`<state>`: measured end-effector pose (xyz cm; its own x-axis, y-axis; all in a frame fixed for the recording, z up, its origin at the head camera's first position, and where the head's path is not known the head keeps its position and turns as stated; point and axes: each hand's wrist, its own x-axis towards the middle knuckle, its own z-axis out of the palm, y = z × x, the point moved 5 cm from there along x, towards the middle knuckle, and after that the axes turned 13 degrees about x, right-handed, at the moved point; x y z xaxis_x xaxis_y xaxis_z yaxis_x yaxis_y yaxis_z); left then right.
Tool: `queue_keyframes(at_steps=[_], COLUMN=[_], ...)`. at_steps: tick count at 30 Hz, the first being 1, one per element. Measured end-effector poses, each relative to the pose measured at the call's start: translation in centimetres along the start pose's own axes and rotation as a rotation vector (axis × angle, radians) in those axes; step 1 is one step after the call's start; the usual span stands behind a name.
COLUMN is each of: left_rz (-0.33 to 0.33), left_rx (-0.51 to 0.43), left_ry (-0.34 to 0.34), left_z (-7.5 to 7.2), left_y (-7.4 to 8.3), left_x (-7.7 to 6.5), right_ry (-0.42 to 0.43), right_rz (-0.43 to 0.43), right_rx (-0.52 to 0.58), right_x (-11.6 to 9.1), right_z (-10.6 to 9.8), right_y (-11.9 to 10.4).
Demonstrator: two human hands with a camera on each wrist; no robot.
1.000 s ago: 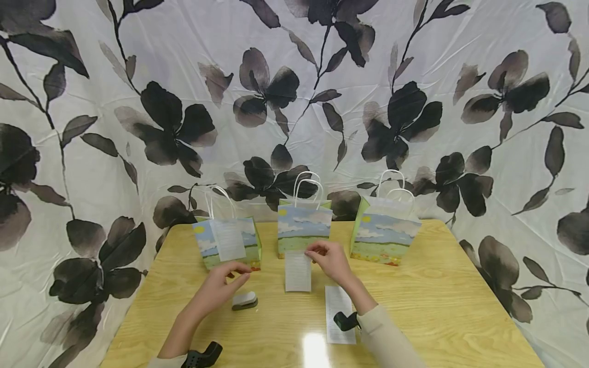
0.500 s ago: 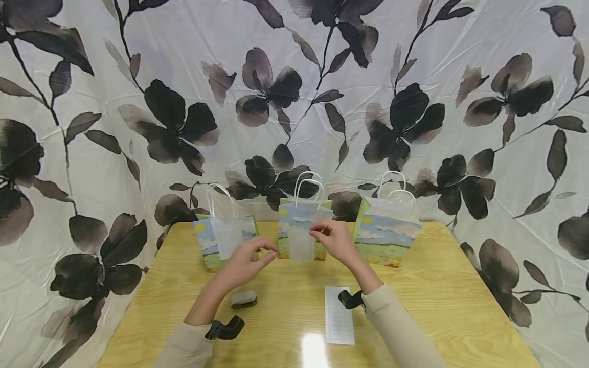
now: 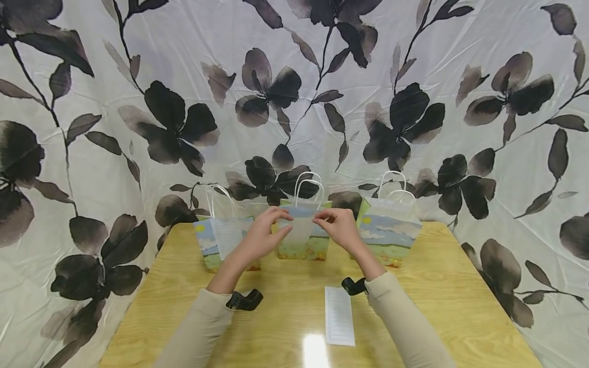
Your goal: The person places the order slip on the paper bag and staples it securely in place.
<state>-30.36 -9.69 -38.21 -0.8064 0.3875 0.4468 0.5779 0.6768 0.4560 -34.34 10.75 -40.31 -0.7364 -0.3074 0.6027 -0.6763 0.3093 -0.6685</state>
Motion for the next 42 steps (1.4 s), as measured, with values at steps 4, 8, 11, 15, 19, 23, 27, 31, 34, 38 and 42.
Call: queue_keyframes(at_steps=[4, 8, 11, 15, 19, 23, 27, 31, 34, 38, 42], left_rz=[-0.053, -0.082, -0.087, -0.125, -0.185, -0.193, -0.203, -0.214, -0.198, -0.188, -0.202], left_rx=[0.005, 0.035, 0.077, 0.115, 0.093, 0.069, 0.060, -0.001, -0.041, -0.088, -0.137], left_ry=[0.031, 0.059, 0.045, 0.011, -0.042, -0.038, -0.004, 0.012, 0.011, 0.010, 0.025], left_z=[-0.2, -0.1, 0.4, 1.4, 2.5, 3.5, 4.0, 4.2, 4.6, 5.1, 5.4], left_y=[-0.6, -1.4, -1.9, -2.5, -3.5, -4.6, -5.3, -5.5, -5.5, -5.5, -5.5], left_x=[1.4, 2.3, 3.2, 4.1, 4.7, 4.9, 5.3, 5.8, 6.1, 5.9, 5.5], right_ry=[0.006, 0.006, 0.021, 0.041, 0.050, 0.064, 0.074, 0.071, 0.067, 0.041, 0.028], right_rz=[0.008, 0.017, 0.014, 0.014, 0.011, 0.010, 0.031, 0.053, 0.081, 0.078, 0.015], right_rx=[-0.015, -0.032, -0.047, -0.062, -0.071, -0.098, -0.133, -0.138, -0.145, -0.194, -0.247], right_x=[0.5, 0.7, 0.8, 0.8, 0.9, 0.9, 1.0, 1.5, 1.7, 1.6, 1.4], right_z=[-0.3, -0.3, -0.5, -0.7, -0.9, -1.0, -1.0, -0.9, -0.7, -0.4, -0.2], right_y=[-0.2, 0.1, 0.3, 0.7, 1.0, 1.3, 1.8, 2.0, 2.3, 2.2, 1.7])
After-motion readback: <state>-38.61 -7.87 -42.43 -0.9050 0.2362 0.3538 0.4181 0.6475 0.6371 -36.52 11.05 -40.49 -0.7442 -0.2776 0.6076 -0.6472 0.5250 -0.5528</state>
